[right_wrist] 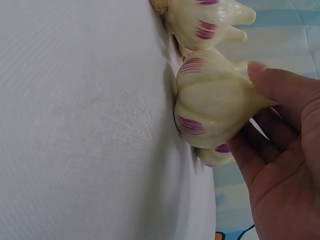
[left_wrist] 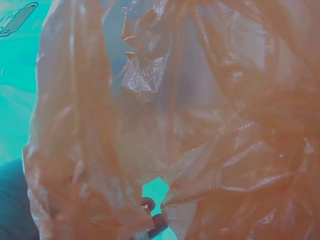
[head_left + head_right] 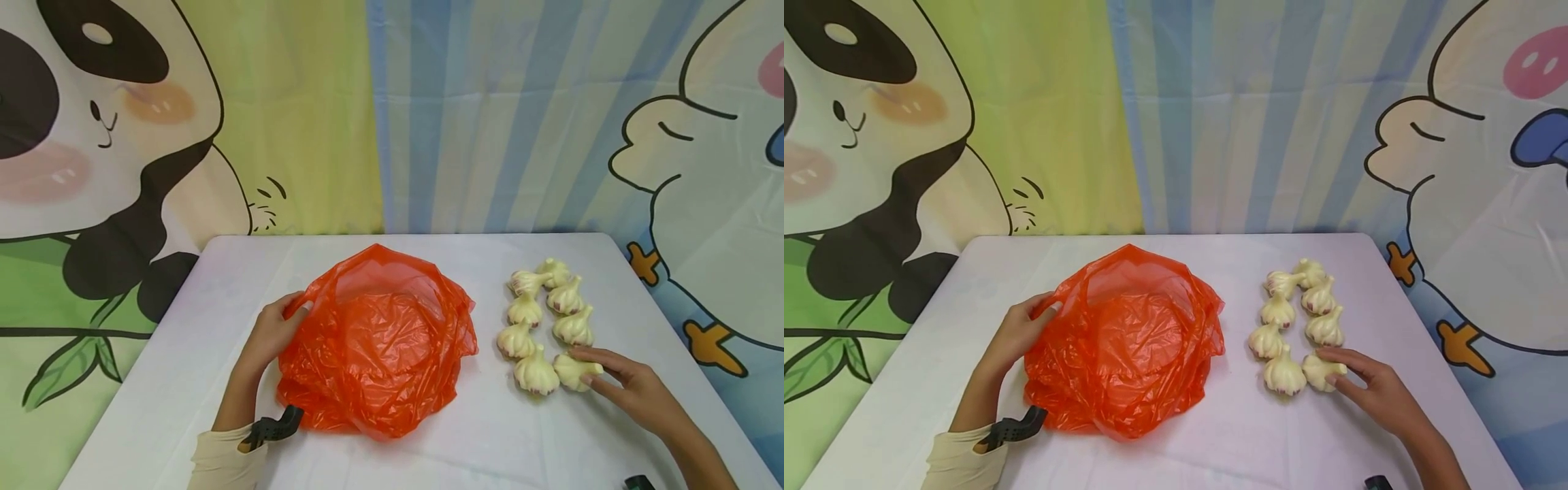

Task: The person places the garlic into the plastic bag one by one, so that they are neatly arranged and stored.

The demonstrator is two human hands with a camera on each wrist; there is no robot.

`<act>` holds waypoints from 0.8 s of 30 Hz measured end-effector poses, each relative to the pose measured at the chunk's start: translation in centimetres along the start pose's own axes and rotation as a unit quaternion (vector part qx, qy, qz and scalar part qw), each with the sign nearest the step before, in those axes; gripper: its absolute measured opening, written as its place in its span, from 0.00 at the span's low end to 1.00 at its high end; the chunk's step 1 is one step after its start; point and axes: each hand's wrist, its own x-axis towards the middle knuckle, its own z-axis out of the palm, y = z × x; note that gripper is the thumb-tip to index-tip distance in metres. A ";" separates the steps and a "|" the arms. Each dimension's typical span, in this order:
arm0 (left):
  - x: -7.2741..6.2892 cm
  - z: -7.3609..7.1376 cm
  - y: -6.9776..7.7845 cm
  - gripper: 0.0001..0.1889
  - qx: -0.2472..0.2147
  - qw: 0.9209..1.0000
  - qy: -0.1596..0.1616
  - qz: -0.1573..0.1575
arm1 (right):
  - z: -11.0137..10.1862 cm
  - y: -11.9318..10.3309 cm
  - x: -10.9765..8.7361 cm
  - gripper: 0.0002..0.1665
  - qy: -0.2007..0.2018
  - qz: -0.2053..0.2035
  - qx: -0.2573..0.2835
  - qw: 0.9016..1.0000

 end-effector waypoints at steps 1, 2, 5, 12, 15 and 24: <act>0.0 0.0 -0.1 0.30 0.001 1.000 0.001 0.001 | 0.1 0.1 0.0 0.25 -0.002 0.001 -0.001 1.000; 0.0 0.0 -0.1 0.30 0.002 1.000 0.003 0.002 | 0.1 0.1 0.0 0.25 -0.004 0.001 0.000 1.000; 0.1 -0.1 -0.2 0.30 0.002 1.000 0.007 0.004 | 0.2 0.1 0.1 0.25 -0.003 0.006 -0.008 1.000; 0.0 0.0 -0.5 0.30 -0.009 1.000 0.009 -0.007 | 0.4 0.0 0.5 0.24 0.000 0.040 -0.045 0.998; 0.0 0.0 -0.6 0.29 -0.015 1.000 0.008 -0.013 | 0.4 -0.1 0.6 0.25 -0.004 0.046 -0.052 0.998; 0.3 0.5 -0.6 0.28 -0.026 1.000 0.014 0.010 | 0.4 0.2 0.3 0.26 0.009 0.042 -0.063 0.997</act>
